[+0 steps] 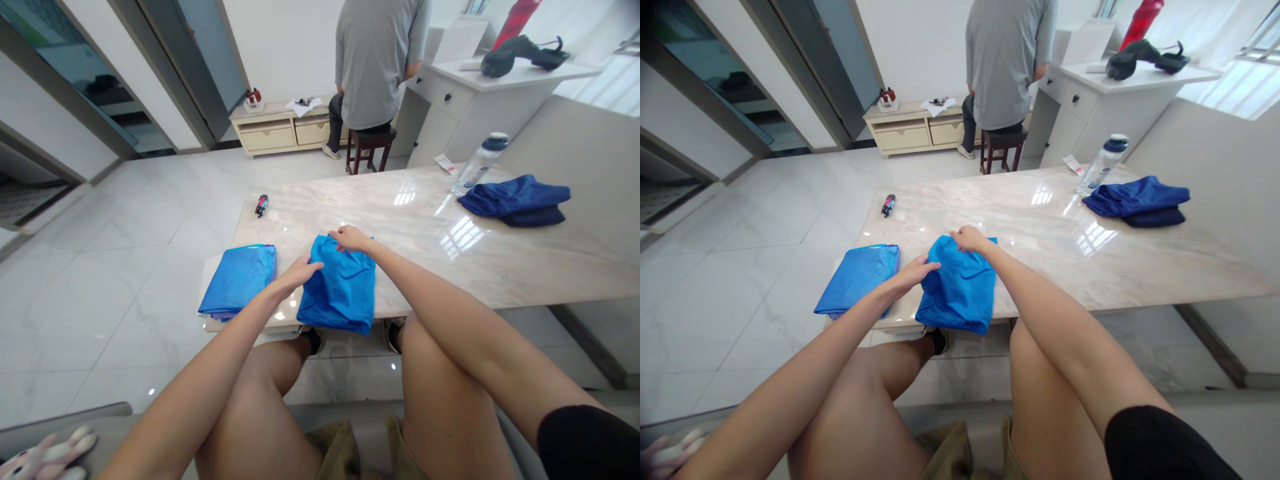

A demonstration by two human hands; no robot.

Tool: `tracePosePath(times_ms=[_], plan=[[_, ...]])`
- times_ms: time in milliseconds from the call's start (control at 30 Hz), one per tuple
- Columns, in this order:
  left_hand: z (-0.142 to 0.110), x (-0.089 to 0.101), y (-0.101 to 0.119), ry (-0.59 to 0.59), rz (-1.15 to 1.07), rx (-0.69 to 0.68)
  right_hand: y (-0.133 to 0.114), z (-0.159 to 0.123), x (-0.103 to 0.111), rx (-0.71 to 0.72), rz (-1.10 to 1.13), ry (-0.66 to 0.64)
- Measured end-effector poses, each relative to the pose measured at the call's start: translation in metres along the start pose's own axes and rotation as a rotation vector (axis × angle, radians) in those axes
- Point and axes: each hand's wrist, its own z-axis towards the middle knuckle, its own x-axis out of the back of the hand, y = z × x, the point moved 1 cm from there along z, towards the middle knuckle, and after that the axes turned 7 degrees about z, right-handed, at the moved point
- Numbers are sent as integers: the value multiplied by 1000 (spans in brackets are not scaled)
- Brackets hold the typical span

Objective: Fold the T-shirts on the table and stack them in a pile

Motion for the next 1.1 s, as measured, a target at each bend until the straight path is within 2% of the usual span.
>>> tracePosePath(times_ms=[100,200,300,400,500,600,733,800,867,933,1000,1100], plan=[[-8,-28,23,-40,216,-146,4,-13,8,-77,95,-61],[-17,-57,40,-78,482,-185,10,-26,10,-71,-4,-61],[-20,-77,50,-139,588,-219,16,-34,8,32,-187,-17],[-16,-83,52,-150,604,-208,20,-33,6,185,-279,7],[-12,-72,48,-109,570,-179,27,-22,6,262,-313,48],[-13,-42,35,-34,502,-171,34,-7,1,271,-345,89],[-26,8,-2,12,465,-44,35,7,-10,298,-370,106],[-36,24,-26,-21,470,105,30,12,-16,318,-389,90],[-45,30,-46,-130,447,279,23,17,-22,332,-411,68],[-51,28,-59,-244,411,380,17,20,-28,331,-433,43],[-52,23,-63,-287,436,356,12,23,-34,317,-456,16],[-46,17,-58,-213,629,204,8,25,-41,281,-486,-4]])
